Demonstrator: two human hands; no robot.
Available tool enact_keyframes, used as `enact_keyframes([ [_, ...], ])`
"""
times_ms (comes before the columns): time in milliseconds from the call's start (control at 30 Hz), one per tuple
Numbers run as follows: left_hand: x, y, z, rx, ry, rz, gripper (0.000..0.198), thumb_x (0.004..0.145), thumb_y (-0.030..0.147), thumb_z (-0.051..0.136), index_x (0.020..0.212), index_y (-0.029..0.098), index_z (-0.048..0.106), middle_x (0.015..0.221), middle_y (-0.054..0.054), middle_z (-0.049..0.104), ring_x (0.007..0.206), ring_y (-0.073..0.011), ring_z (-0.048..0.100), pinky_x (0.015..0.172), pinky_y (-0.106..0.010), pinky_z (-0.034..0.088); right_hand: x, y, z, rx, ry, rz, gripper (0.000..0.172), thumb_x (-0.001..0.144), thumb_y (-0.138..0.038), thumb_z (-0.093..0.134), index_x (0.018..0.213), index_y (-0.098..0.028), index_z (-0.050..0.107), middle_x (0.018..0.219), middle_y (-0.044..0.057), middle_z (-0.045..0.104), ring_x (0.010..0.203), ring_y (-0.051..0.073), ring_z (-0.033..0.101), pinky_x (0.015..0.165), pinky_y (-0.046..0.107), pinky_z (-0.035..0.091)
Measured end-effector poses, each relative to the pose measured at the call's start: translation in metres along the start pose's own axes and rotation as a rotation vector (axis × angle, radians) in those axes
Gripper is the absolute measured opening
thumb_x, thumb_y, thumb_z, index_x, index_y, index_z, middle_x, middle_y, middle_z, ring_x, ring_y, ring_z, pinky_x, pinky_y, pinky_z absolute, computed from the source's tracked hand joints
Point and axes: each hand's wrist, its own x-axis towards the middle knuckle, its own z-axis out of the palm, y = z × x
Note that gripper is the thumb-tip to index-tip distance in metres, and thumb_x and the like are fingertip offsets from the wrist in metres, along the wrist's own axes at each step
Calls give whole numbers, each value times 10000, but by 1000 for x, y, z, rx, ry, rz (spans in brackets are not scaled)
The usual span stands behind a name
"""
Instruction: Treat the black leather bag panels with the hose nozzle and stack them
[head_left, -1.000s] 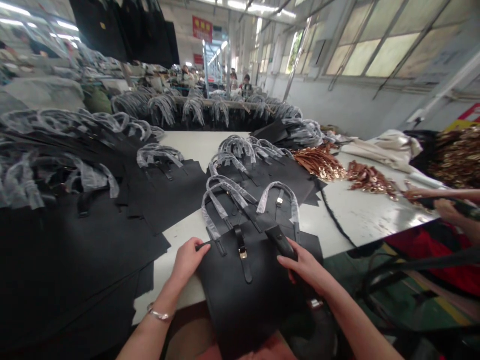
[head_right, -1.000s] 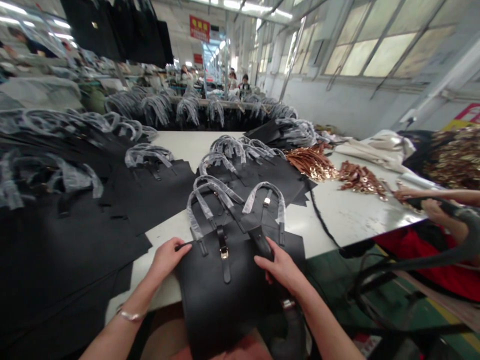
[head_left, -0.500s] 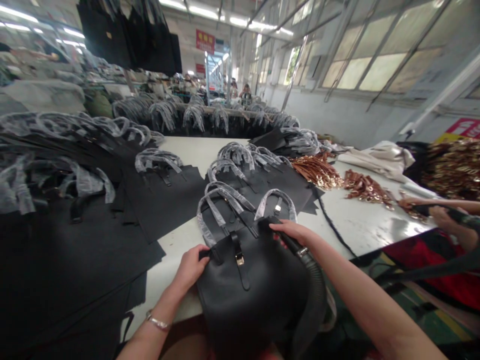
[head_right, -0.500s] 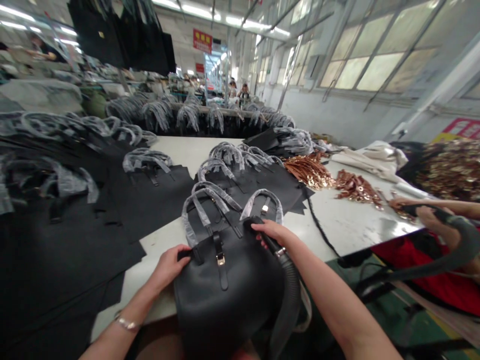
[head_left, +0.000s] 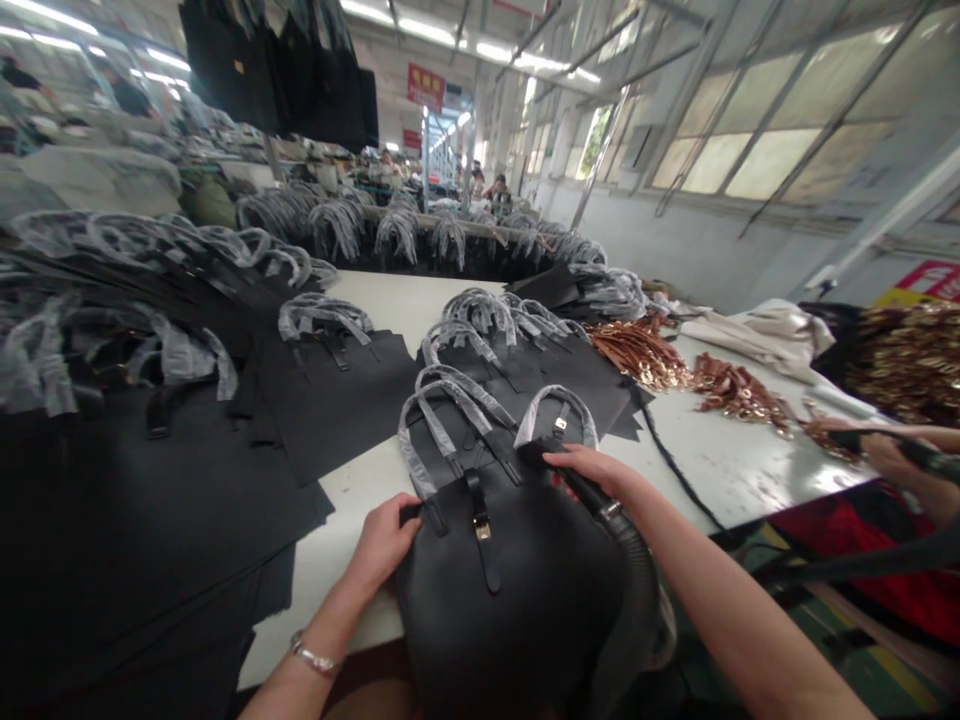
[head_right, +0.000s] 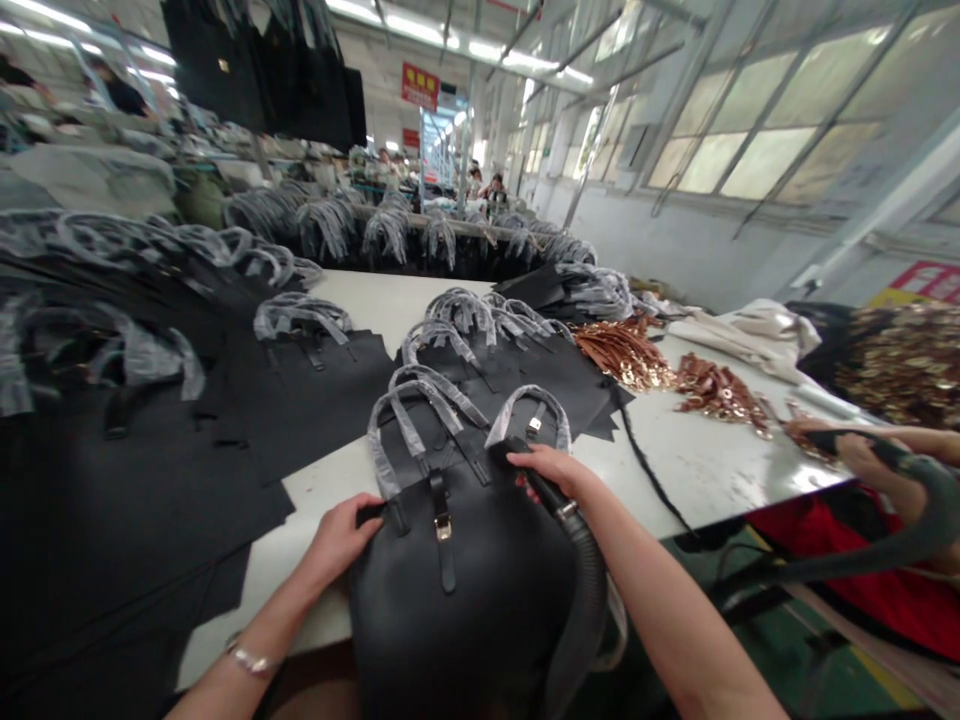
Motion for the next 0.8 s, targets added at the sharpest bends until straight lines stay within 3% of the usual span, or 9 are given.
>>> enact_keyframes([
  [233, 1, -1, -3, 6, 1, -31, 240, 728, 200, 577, 944, 192, 681, 968, -45, 725, 948, -234, 650, 831, -298, 443, -4, -6, -2, 49, 267, -172, 323, 855, -428, 597, 1059, -199, 497, 631, -45, 549, 409, 95, 511, 395, 215, 437],
  [367, 2, -5, -3, 1, 37, -73, 201, 726, 262, 596, 893, 189, 679, 918, -50, 728, 894, -238, 657, 794, -303, 451, -24, 7, -8, 30, 214, -188, 284, 822, -414, 633, 975, -204, 519, 635, -45, 548, 391, 104, 518, 358, 220, 420],
  [500, 1, -7, -4, -68, 86, -155, 208, 686, 310, 647, 834, 168, 677, 836, -65, 719, 815, -242, 653, 750, -315, 458, -46, 28, 1, -20, 113, -191, 284, 801, -412, 655, 959, -209, 534, 648, -49, 546, 396, 103, 528, 345, 209, 418],
  [567, -3, -6, -5, -190, 114, -195, 242, 654, 337, 684, 808, 151, 672, 770, -62, 707, 754, -237, 647, 705, -313, 466, -56, 36, 8, -39, 66, -192, 300, 806, -422, 646, 983, -208, 532, 673, -43, 557, 400, 100, 531, 345, 207, 423],
  [667, -12, 2, -10, -608, 77, -270, 341, 623, 381, 741, 828, 119, 662, 727, -59, 700, 665, -205, 644, 638, -294, 487, -71, 44, 19, -16, 48, -186, 376, 814, -424, 636, 1100, -211, 518, 692, -41, 567, 413, 103, 544, 364, 216, 449],
  [800, -23, 33, -42, -1125, 4, -259, 382, 638, 355, 776, 910, 119, 648, 766, -52, 712, 587, -162, 646, 573, -265, 521, -88, 48, 28, 9, 66, -220, 540, 805, -407, 645, 1273, -213, 458, 663, -47, 570, 429, 115, 560, 389, 224, 468],
])
